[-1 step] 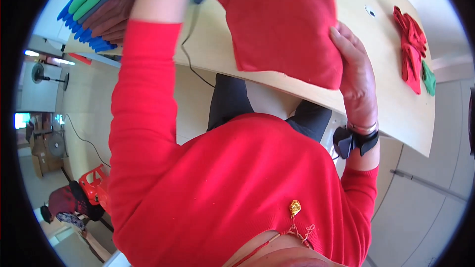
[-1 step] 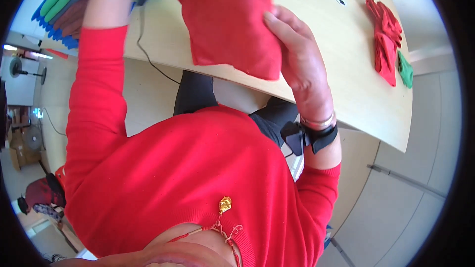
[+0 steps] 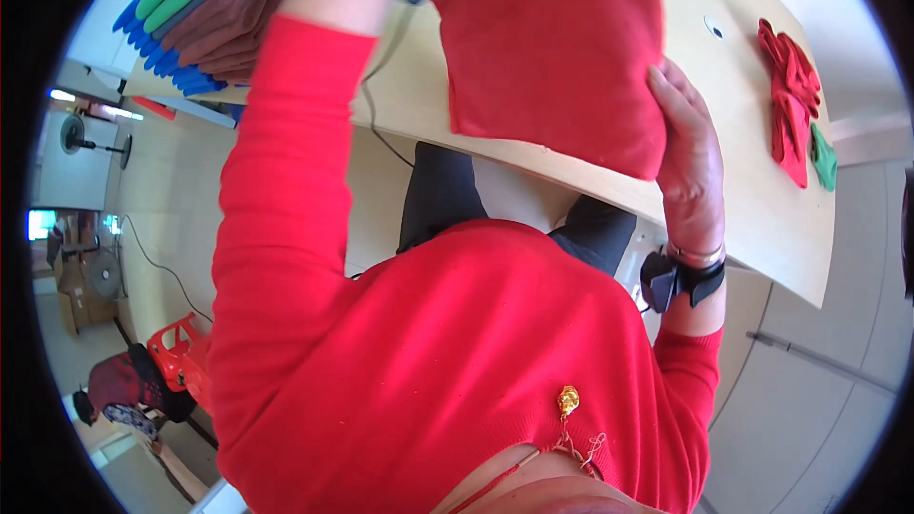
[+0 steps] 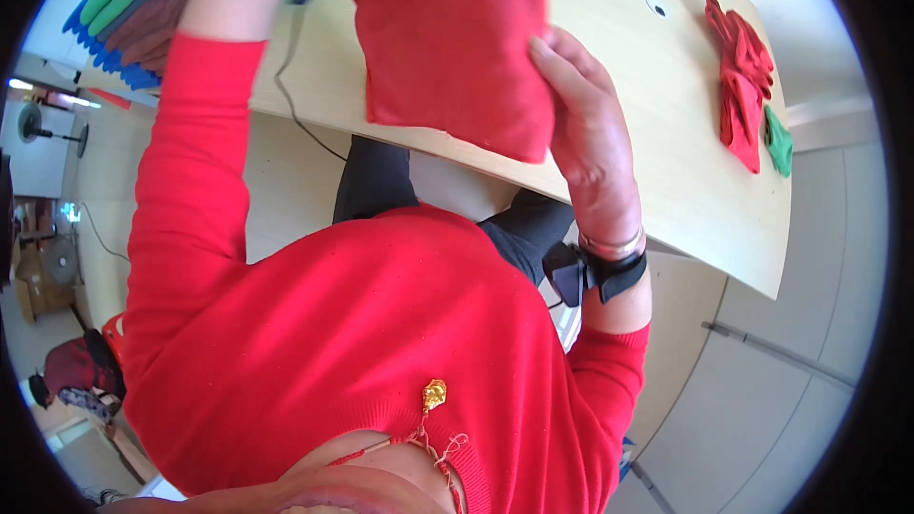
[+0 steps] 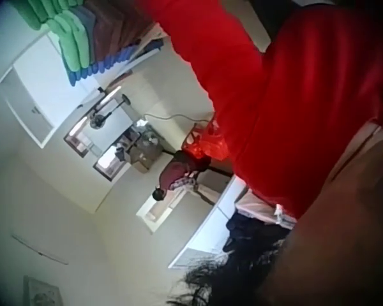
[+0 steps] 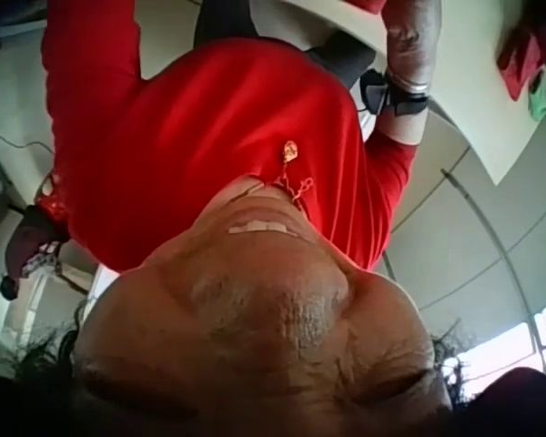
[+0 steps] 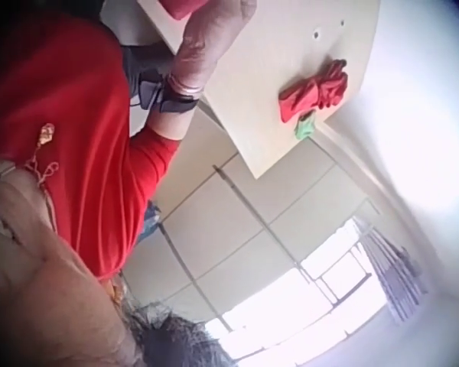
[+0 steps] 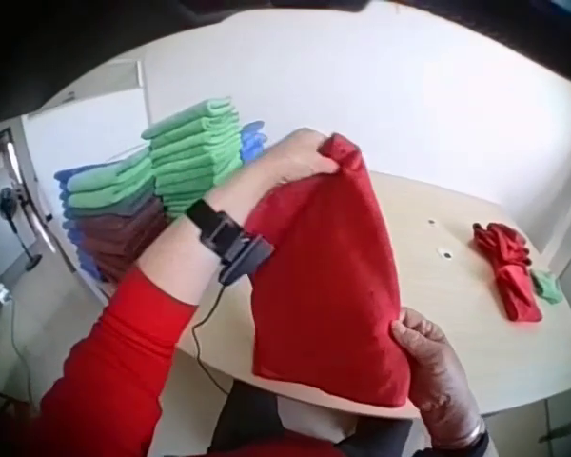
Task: The person folds green and red towels by hand, spreading each flat on the table and folding them into smaller rectangles before placing them onto stacks.
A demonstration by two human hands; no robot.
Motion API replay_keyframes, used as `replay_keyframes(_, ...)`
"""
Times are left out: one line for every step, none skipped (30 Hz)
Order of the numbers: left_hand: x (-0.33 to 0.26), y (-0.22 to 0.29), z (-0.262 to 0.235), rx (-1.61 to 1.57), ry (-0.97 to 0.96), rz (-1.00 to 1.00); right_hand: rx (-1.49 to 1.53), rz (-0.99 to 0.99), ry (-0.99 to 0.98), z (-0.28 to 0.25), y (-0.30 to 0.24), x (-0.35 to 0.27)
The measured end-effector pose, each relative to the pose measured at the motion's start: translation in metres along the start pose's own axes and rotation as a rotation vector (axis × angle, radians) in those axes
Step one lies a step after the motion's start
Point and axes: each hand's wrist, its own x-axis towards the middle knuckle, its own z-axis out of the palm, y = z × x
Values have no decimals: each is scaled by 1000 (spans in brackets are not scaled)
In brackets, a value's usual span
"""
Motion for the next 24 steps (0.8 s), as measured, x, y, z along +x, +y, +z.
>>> replay_keyframes(14,5,30,268,116,66,-10,-25,137,-7,3,-3)
replay_keyframes(15,8,61,288,199,102,-19,-50,274,-19,7,-7)
replay_keyframes(9,11,84,310,277,137,-25,-44,272,-41,18,-10)
replay_keyframes(4,24,100,291,272,144,-174,-22,311,-70,29,-18)
replay_keyframes(-2,36,114,477,172,-23,-322,4,350,-96,40,-26)
replay_keyframes(-8,47,134,650,56,-179,-322,7,389,-113,50,-38)
replay_keyframes(-20,48,144,635,41,-165,-475,105,370,-125,59,-50)
replay_keyframes(-40,39,146,489,-63,-140,-624,206,348,-136,65,-61)
replay_keyframes(-64,23,148,346,-170,-115,-764,313,322,-145,68,-68)
replay_keyframes(-88,9,152,204,-278,-93,-752,321,342,-153,66,-74)
replay_keyframes(-121,-5,157,199,-215,-18,-775,259,369,-155,63,-75)
replay_keyframes(-154,-16,161,199,-152,55,-796,194,391,-155,59,-72)
replay_keyframes(-184,-17,167,260,-136,31,-818,129,423,-154,54,-69)
replay_keyframes(-208,-9,174,323,-123,7,-805,134,430,-151,53,-63)
replay_keyframes(-224,-1,179,325,-136,9,-962,-21,327,-144,52,-49)
replay_keyframes(-241,10,183,360,-130,-50,-1118,-177,221,-133,50,-38)
replay_keyframes(-255,19,184,400,-122,-118,-1270,-185,95,-113,43,-26)
replay_keyframes(-265,23,189,396,-129,-118,-1428,-193,-29,-97,40,-13)
replay_keyframes(-269,28,195,416,-139,-126,-1596,-321,-118,-99,50,3)
replay_keyframes(-271,32,199,436,-147,-134,-1761,-450,-213,-104,63,17)
replay_keyframes(-272,32,202,462,-154,-152,-1761,-449,-213,-100,74,27)
replay_keyframes(-271,30,202,463,-152,-153,-1804,-434,-337,-93,85,39)
replay_keyframes(-268,27,202,457,-163,-167,-1845,-416,-461,-92,92,48)
replay_keyframes(-266,27,200,453,-170,-187,-1847,-420,-468,-94,97,57)
